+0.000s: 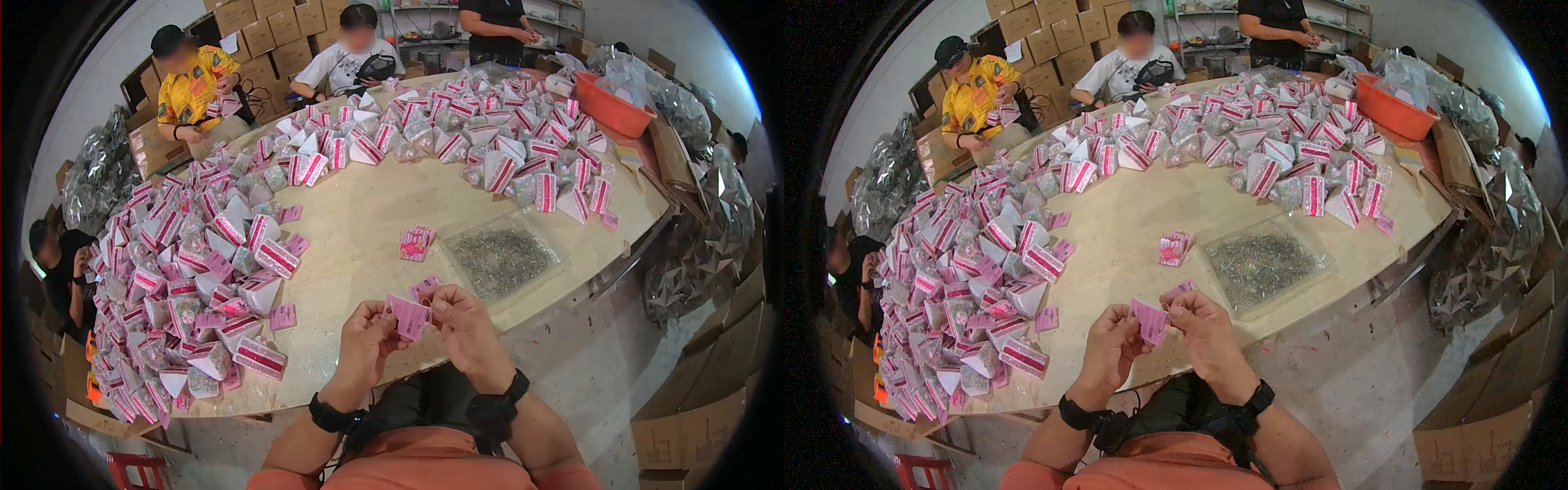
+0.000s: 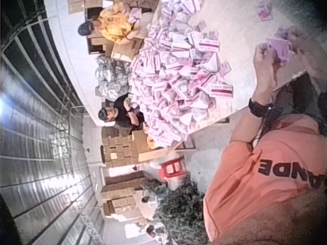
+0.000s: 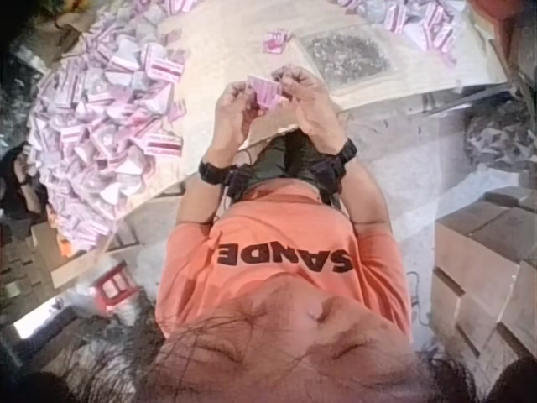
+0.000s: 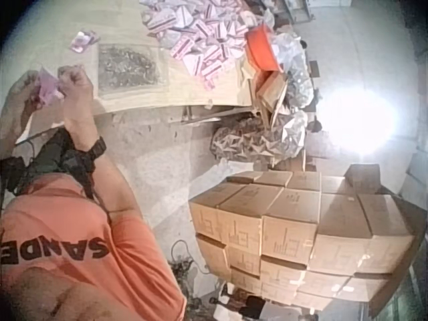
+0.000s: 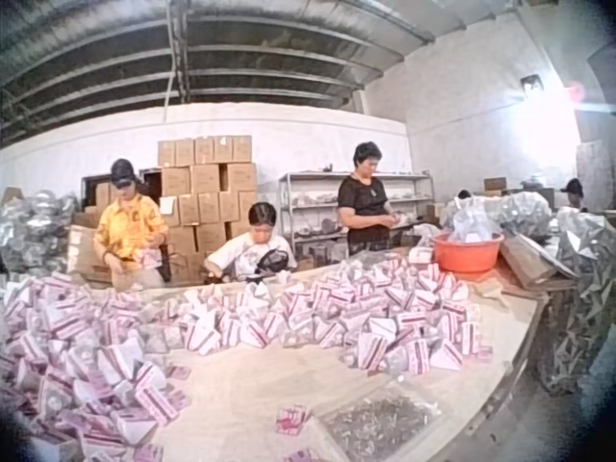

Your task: The person repeatedly picks up small, triangular, cake-slice-shaped decorations and attaches pink tags to them. They handle the items one at a time, inserting the tags into the plastic packaging and placing the finished units on a large pile on the table. The task is performed in a repetitive loop throughout the clip.

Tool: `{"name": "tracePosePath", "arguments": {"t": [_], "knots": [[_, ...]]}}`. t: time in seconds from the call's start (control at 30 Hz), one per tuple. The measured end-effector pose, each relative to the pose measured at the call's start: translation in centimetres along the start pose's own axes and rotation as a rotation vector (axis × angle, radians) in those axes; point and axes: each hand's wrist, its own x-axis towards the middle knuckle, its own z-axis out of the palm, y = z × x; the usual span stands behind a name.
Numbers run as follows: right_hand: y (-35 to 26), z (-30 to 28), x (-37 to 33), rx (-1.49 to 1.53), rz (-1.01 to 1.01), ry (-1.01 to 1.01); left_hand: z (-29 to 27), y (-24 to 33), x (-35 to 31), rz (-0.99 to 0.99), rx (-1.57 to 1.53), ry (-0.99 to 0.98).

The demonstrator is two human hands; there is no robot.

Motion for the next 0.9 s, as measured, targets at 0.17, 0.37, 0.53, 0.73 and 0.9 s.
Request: {"name": "tracePosePath", "arguments": {"t": [0.17,0.37,0.53,0.73,0.9], "knots": [[-1.0,1.1,-0.4,0.036,0.005,-0.005,-0.8,-1.0,0.2,0.189,0.451,0.075],[-1.4,1.4,-1.1,-0.052,-0.021,-0.039,3.5,2.6,-1.5,0.836,1.056,-0.147],[-1.4,1.8,-1.4,-0.131,-0.034,-0.023,4.2,3.5,-1.1,0.897,1.16,-0.167],[-2.0,2.2,-1.9,-0.082,0.085,-0.02,4.4,2.9,-1.1,1.069,1.302,-0.129],[-3.2,0.8,-2.7,-0.16,0.242,-0.15,3.8,3.8,-1.6,0.806,1.192,-0.403]]}}
